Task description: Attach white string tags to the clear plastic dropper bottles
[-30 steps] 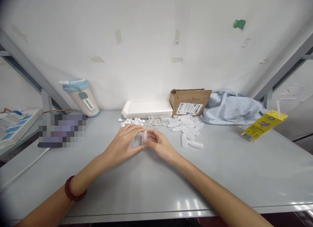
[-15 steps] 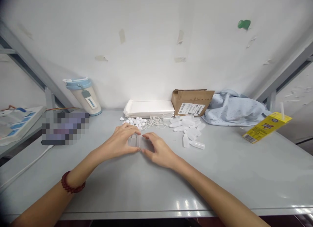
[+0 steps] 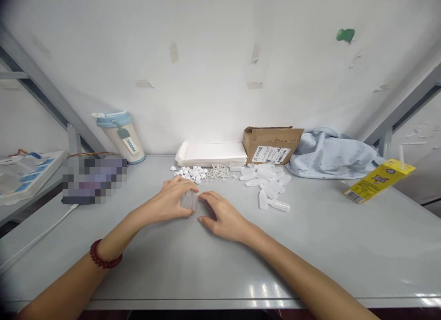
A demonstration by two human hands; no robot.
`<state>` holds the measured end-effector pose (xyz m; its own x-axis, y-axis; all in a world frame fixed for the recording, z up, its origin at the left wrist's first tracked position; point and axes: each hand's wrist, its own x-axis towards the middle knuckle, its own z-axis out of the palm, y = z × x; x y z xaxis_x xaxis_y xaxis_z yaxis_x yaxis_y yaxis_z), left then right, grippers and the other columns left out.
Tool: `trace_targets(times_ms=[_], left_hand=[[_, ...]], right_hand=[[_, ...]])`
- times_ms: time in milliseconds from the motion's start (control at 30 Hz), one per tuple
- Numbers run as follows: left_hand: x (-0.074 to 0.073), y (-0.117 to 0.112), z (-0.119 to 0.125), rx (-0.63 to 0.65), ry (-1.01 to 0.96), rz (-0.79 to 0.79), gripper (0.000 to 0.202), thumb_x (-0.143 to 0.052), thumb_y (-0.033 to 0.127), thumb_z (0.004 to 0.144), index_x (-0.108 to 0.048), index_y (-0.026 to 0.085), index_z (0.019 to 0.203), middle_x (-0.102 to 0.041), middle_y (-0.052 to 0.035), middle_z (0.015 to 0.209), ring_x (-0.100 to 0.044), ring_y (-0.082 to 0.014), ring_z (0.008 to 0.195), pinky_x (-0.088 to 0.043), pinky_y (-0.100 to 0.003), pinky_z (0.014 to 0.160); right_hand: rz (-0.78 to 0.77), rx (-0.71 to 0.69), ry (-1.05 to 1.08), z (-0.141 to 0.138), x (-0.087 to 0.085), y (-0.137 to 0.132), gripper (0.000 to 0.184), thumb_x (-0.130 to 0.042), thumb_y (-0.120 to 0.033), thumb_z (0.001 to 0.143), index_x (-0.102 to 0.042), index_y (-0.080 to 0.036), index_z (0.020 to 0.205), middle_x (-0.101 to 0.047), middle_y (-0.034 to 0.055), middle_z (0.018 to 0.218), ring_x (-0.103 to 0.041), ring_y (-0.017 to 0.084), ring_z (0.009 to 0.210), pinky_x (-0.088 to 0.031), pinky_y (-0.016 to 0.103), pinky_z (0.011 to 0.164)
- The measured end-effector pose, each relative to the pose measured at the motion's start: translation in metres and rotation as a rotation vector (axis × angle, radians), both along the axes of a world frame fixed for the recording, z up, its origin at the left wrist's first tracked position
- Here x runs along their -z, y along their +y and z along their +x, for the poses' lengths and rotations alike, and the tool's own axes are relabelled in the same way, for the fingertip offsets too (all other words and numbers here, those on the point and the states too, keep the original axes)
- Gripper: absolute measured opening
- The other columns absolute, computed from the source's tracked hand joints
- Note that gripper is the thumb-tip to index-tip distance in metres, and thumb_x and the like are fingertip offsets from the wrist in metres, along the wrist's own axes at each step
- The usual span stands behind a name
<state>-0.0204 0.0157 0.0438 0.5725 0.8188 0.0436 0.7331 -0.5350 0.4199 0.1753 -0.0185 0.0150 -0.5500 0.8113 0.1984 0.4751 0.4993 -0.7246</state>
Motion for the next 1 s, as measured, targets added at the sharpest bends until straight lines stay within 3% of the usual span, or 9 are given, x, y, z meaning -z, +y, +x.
trace_targets(times_ms=[300,433,633,800,900,1000], left_hand=[[-0.008,0.0,-0.001,0.009,0.008,-0.038,0.043,-0.065,0.042,0.069,-0.056,0.023,0.107,-0.059,-0.005,0.113,-0.042,-0.0285,0.114,-0.031,-0.044,0.094],[-0.015,0.007,-0.02,-0.041,-0.021,-0.025,0.05,-0.065,0.05,0.067,-0.054,0.027,0.111,-0.057,-0.0049,0.118,-0.041,-0.0301,0.118,-0.035,-0.041,0.094],[-0.021,0.013,-0.052,-0.162,0.047,-0.079,0.062,-0.065,0.052,0.065,-0.051,0.025,0.119,-0.056,-0.0071,0.123,-0.044,-0.0304,0.121,-0.04,-0.037,0.092],[-0.017,0.01,-0.056,-0.185,0.098,-0.181,0.075,-0.073,0.049,0.054,-0.051,0.025,0.121,-0.059,-0.0079,0.117,-0.055,-0.0297,0.106,-0.046,-0.034,0.083],[-0.014,0.009,-0.054,-0.181,0.09,-0.197,0.07,-0.073,0.046,0.052,-0.055,0.026,0.117,-0.063,-0.0043,0.099,-0.06,-0.0273,0.091,-0.048,-0.031,0.074],[-0.012,0.009,-0.052,-0.165,0.108,-0.212,0.067,-0.071,0.045,0.053,-0.055,0.027,0.115,-0.06,-0.0035,0.094,-0.06,-0.0259,0.086,-0.047,-0.03,0.07]], right_hand=[[0.015,-0.011,0.012,0.0,0.002,0.0,0.046,-0.057,-0.018,0.079,-0.047,-0.017,0.124,-0.049,0.0135,0.127,-0.05,0.024,0.114,-0.04,0.043,0.097],[0.002,-0.008,-0.006,0.0,-0.001,-0.001,0.047,-0.057,-0.017,0.079,-0.047,-0.018,0.125,-0.049,0.0129,0.127,-0.049,0.025,0.115,-0.04,0.044,0.096],[0.008,0.002,-0.008,0.002,-0.001,0.0,0.042,-0.057,-0.017,0.079,-0.048,-0.02,0.12,-0.051,0.0113,0.121,-0.05,0.024,0.11,-0.042,0.043,0.093],[-0.032,-0.017,-0.038,0.004,-0.003,-0.001,0.025,-0.057,-0.018,0.08,-0.056,-0.02,0.105,-0.053,0.0078,0.105,-0.054,0.018,0.088,-0.047,0.035,0.081],[-0.03,-0.055,-0.045,0.004,-0.004,-0.002,0.022,-0.057,-0.017,0.08,-0.058,-0.021,0.102,-0.052,0.0066,0.104,-0.054,0.017,0.087,-0.047,0.034,0.081],[-0.016,-0.075,-0.058,0.003,-0.005,-0.003,0.023,-0.057,-0.017,0.08,-0.06,-0.022,0.103,-0.052,0.0066,0.102,-0.054,0.019,0.09,-0.046,0.034,0.081]])
